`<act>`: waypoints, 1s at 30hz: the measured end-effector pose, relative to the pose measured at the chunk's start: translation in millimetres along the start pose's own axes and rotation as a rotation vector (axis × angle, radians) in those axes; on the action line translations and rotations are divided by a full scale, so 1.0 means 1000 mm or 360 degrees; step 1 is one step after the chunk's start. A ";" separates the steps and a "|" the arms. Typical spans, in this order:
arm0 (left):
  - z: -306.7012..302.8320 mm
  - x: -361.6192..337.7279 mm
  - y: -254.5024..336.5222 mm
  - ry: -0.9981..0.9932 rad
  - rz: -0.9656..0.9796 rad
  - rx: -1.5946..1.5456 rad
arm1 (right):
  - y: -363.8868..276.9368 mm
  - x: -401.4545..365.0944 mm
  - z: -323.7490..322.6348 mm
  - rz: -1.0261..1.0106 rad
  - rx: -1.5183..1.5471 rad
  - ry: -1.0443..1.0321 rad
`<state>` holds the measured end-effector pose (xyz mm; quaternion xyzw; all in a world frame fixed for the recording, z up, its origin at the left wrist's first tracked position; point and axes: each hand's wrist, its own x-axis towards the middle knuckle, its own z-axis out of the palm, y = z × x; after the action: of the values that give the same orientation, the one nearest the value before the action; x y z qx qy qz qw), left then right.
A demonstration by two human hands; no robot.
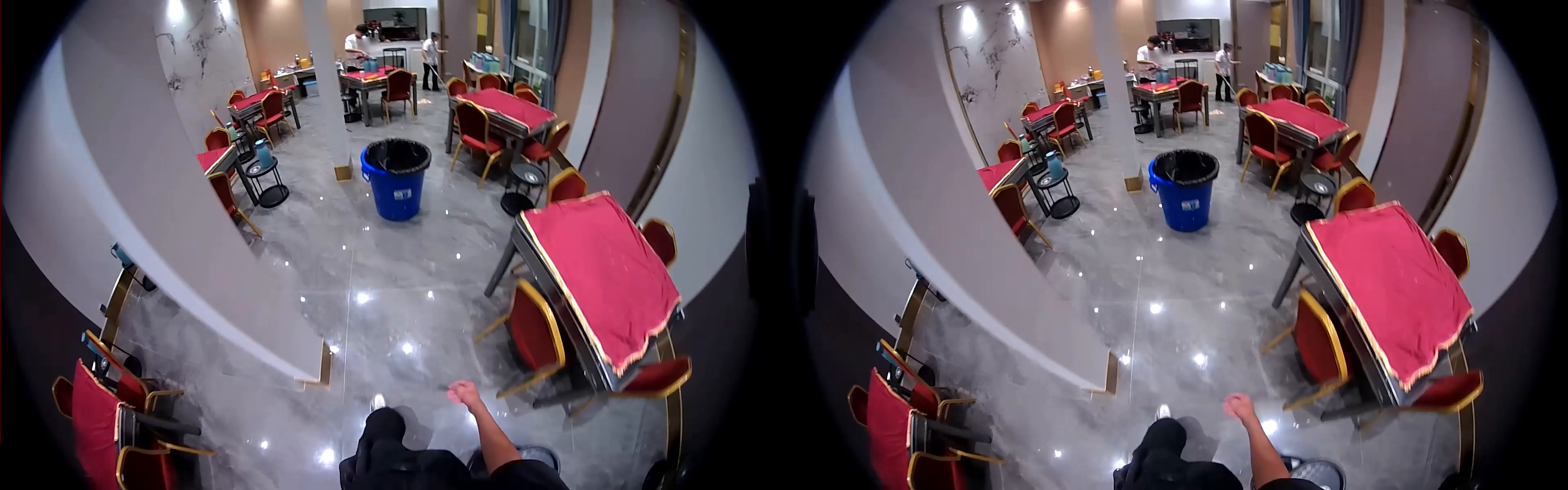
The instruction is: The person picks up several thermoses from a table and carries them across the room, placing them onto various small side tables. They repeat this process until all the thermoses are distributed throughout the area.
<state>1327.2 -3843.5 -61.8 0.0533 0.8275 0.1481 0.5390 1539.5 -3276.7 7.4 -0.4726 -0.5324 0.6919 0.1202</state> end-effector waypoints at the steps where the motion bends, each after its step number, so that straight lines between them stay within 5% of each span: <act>1: -0.024 0.018 0.024 0.0009 -0.0070 -0.0008 | -0.048 0.041 0.014 0.0023 0.0111 -0.0082; 4: -0.095 0.094 0.116 0.0062 -0.0072 0.0015 | -0.140 0.154 0.036 -0.0304 0.0074 -0.0467; 6: -0.143 0.152 0.195 0.0103 0.0037 0.0055 | -0.190 0.185 0.056 -0.0466 0.0407 -0.0411; 9: -0.192 0.269 0.340 0.0208 0.0590 0.0270 | -0.222 0.225 0.049 -0.0006 0.0021 -0.0425; 10: -0.208 0.334 0.416 0.0152 0.0834 0.0084 | -0.235 0.254 0.039 -0.0077 -0.0045 -0.0565; 11: -0.234 0.335 0.527 0.0470 0.1364 0.0975 | -0.256 0.264 0.030 -0.0133 -0.0230 -0.0417; 12: -0.249 0.295 0.651 0.0426 0.1168 0.0443 | -0.274 0.276 0.018 -0.0001 -0.0015 -0.0225; 14: -0.244 0.343 0.814 0.0255 0.1543 0.0527 | -0.298 0.316 -0.024 0.0047 0.0231 0.0039; 16: -0.229 0.323 0.965 0.0082 0.1985 0.0859 | -0.336 0.359 -0.058 -0.0120 0.0357 0.0360; 19: -0.181 0.312 1.133 -0.0069 0.2002 0.1387 | -0.413 0.461 -0.104 -0.0258 0.0368 0.0643; 21: -0.141 0.343 1.204 -0.0521 0.2080 0.1290 | -0.450 0.538 -0.130 -0.0415 0.0330 0.0712; 22: -0.135 0.337 1.230 -0.0521 0.2109 0.1124 | -0.474 0.575 -0.137 -0.0343 0.0236 0.0742; 26: -0.143 0.319 1.332 -0.0620 0.1840 0.1721 | -0.589 0.683 -0.144 -0.0387 -0.0170 0.0326; 30: -0.149 0.398 1.427 -0.0816 0.1816 0.1963 | -0.608 0.826 -0.155 -0.0348 -0.0977 0.0096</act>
<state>925.5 -2416.8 77.4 0.7724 0.4605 -0.0951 0.4270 1023.1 -2380.9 91.8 -0.4469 -0.7600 0.4679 0.0615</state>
